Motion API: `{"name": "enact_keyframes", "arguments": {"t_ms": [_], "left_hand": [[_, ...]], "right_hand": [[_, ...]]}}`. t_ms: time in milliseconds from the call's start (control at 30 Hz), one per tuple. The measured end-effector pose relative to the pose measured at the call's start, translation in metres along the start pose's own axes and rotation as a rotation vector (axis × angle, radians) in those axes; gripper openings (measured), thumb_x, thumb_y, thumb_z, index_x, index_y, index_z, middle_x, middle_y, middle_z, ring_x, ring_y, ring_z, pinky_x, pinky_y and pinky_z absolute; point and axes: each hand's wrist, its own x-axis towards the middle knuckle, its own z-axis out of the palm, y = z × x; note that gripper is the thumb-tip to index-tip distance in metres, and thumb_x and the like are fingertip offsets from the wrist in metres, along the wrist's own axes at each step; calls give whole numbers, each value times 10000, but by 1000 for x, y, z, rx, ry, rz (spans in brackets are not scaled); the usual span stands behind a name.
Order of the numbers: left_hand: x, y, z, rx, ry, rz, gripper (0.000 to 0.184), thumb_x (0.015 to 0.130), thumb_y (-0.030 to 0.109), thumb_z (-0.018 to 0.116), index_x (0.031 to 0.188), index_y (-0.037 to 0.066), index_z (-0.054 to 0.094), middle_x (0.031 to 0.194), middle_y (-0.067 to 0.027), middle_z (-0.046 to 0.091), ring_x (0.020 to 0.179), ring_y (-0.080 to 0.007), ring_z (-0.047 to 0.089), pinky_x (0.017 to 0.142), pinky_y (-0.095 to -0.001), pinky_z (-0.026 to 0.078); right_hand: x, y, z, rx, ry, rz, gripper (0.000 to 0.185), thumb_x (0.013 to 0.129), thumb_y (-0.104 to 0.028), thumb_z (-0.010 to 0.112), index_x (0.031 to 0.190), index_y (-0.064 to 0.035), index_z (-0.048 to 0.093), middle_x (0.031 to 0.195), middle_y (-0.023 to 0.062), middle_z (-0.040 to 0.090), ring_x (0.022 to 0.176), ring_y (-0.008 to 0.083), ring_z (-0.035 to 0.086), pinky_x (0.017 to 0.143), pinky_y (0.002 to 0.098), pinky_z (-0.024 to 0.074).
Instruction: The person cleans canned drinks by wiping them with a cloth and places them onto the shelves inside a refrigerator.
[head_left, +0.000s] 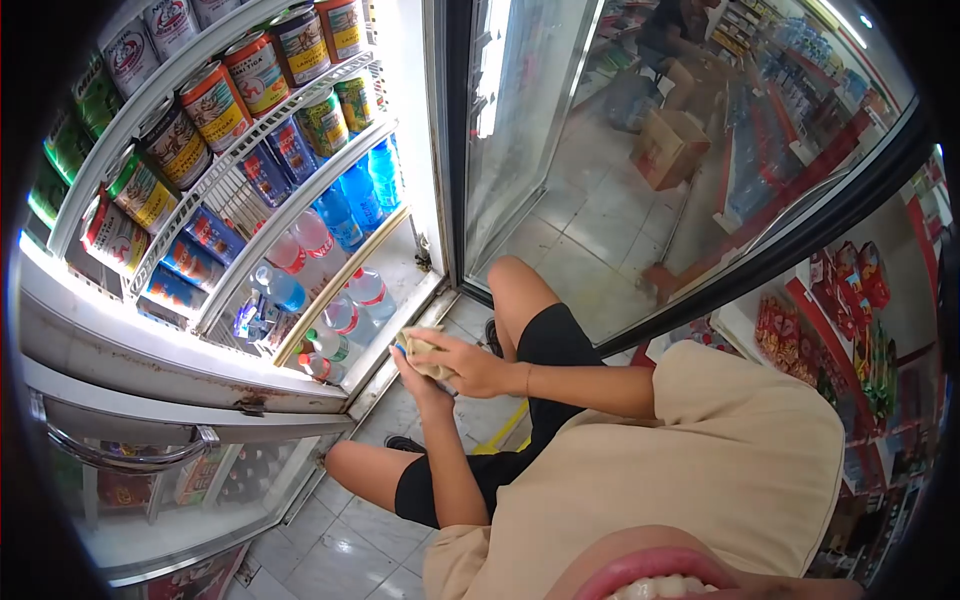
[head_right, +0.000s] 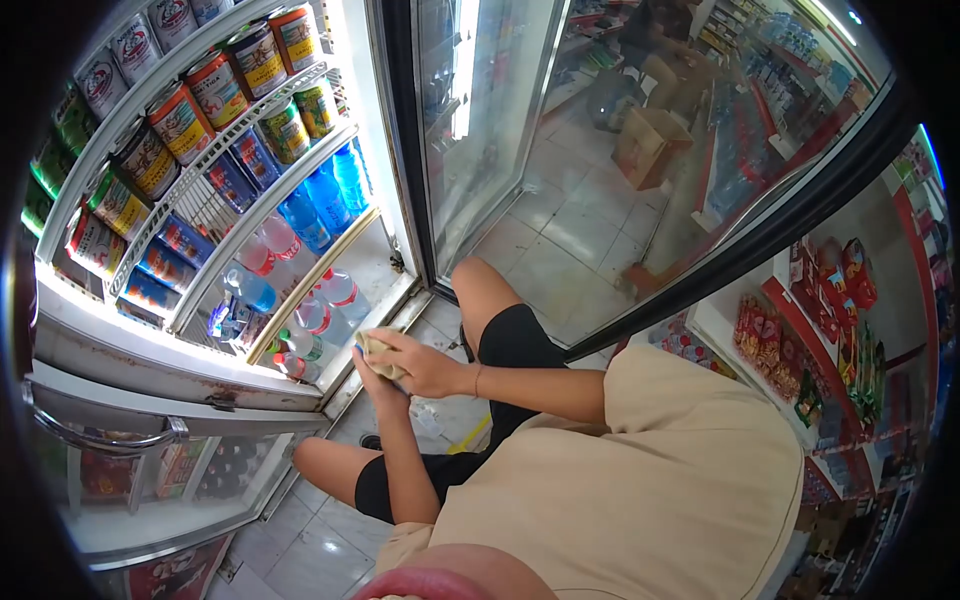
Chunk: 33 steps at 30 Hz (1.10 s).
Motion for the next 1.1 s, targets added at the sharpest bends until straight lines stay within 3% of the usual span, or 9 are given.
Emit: {"name": "enact_keyframes", "arguments": {"t_ms": [167,267,467,567,667,800,833,967,1100], "left_hand": [[36,24,-36,-51,69,177,575,1035,634,367,1150,120,596,1009,-94,669,895,-234,650,821,-404,551],[7,46,-11,-114,203,197,557,1050,607,339,1117,113,588,958,-97,655,843,-229,633,785,-403,550],[-3,3,12,-22,-47,111,555,1057,588,367,1305,133,565,1244,-69,634,1111,-231,640,930,-425,548],[5,0,-18,-159,-70,45,582,1027,640,383,1221,127,578,1124,-71,659,1002,-235,665,862,-412,563],[18,24,-33,-200,-62,106,614,1000,687,381,1131,119,575,988,-77,656,879,-249,667,748,-414,573],[5,50,-21,-161,69,217,593,1023,652,403,1119,96,583,954,-88,659,767,-220,645,704,-348,554],[5,47,-15,-135,104,242,588,1030,642,396,1133,94,585,960,-88,660,781,-220,647,713,-353,555],[-7,27,3,10,-3,115,600,1062,602,325,1314,109,555,1199,-89,657,1098,-241,653,968,-401,525],[-19,7,8,75,-63,35,638,1057,613,347,1365,93,553,1313,-82,640,1202,-251,632,1045,-416,494]], "right_hand": [[-19,-12,-32,233,-391,217,647,732,106,517,1316,-120,681,1559,168,449,1418,336,464,1146,362,372],[-2,-13,-48,295,-288,333,646,718,71,536,1314,-128,684,1538,188,468,1408,341,476,1139,357,370],[29,-1,-23,90,-93,98,572,817,39,606,1365,-125,591,1531,244,411,1367,415,472,1151,389,365],[5,-7,0,-267,-244,-37,527,811,65,631,1313,-89,591,1586,193,331,1413,392,416,1157,443,375],[-9,-25,-14,-54,-404,90,538,779,102,621,1282,-89,614,1581,190,343,1409,401,414,1160,443,371],[1,-38,-45,261,-514,443,494,779,87,615,1241,-78,671,1380,141,580,1237,294,593,1034,362,478],[4,-33,-44,201,-298,328,484,786,54,628,1247,-84,683,1252,104,649,1127,253,645,971,315,498],[27,-20,-39,134,-67,105,710,770,45,637,1451,-113,514,1491,185,447,1285,333,540,1034,357,454],[22,-15,-37,-158,-435,20,971,694,62,703,1565,-123,316,1594,229,265,1399,438,401,1118,410,412]]}}
